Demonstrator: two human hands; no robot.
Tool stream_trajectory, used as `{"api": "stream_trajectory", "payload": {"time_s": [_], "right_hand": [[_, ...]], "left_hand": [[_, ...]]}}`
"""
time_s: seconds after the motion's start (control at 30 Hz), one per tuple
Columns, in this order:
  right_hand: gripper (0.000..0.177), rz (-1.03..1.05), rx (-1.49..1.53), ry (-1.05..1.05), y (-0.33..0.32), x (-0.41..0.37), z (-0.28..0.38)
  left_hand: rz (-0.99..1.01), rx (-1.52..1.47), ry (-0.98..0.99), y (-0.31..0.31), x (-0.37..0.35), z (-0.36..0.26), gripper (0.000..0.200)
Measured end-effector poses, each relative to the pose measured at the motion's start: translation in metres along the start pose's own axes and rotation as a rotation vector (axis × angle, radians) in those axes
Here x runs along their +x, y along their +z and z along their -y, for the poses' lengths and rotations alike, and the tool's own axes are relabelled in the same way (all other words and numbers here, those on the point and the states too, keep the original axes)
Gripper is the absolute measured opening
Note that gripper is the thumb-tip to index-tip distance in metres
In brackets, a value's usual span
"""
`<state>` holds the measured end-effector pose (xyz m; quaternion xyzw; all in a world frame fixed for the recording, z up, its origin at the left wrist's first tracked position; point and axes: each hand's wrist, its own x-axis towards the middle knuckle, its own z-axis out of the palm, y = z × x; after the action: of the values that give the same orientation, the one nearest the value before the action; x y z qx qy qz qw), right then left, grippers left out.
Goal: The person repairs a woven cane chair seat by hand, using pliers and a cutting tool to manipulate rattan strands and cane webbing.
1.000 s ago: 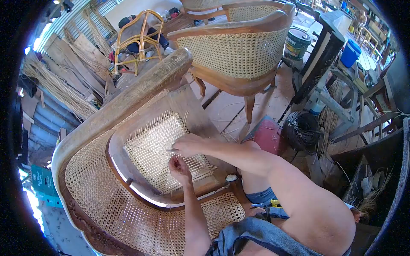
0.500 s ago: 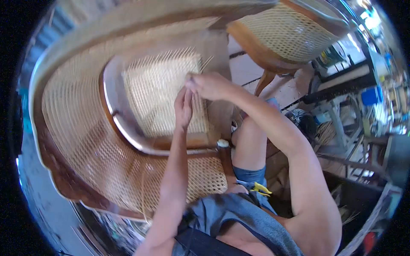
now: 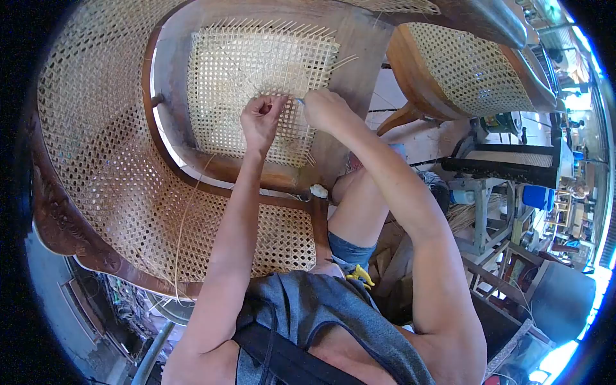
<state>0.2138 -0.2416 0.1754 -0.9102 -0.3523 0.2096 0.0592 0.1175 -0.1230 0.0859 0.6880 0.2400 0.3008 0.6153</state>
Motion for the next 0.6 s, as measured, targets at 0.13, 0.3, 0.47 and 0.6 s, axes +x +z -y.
{"api": "stream_trajectory", "payload": {"time_s": [0.13,0.3,0.47,0.6], "right_hand": [[0.022,0.042,-0.081,0.027,-0.016,0.002,0.019],[0.020,0.033,-0.149,-0.036,-0.003,0.018,0.022],[0.022,0.058,-0.175,-0.042,-0.021,0.006,0.026],[0.025,0.141,-0.201,0.031,-0.024,0.012,0.029]], "left_hand": [[-0.055,0.067,0.051,0.000,0.002,0.010,0.014],[-0.058,0.122,0.089,-0.004,-0.001,0.005,0.012],[0.042,0.200,0.105,-0.002,0.004,0.008,0.013],[0.038,0.179,0.110,-0.003,0.004,0.008,0.013]]}}
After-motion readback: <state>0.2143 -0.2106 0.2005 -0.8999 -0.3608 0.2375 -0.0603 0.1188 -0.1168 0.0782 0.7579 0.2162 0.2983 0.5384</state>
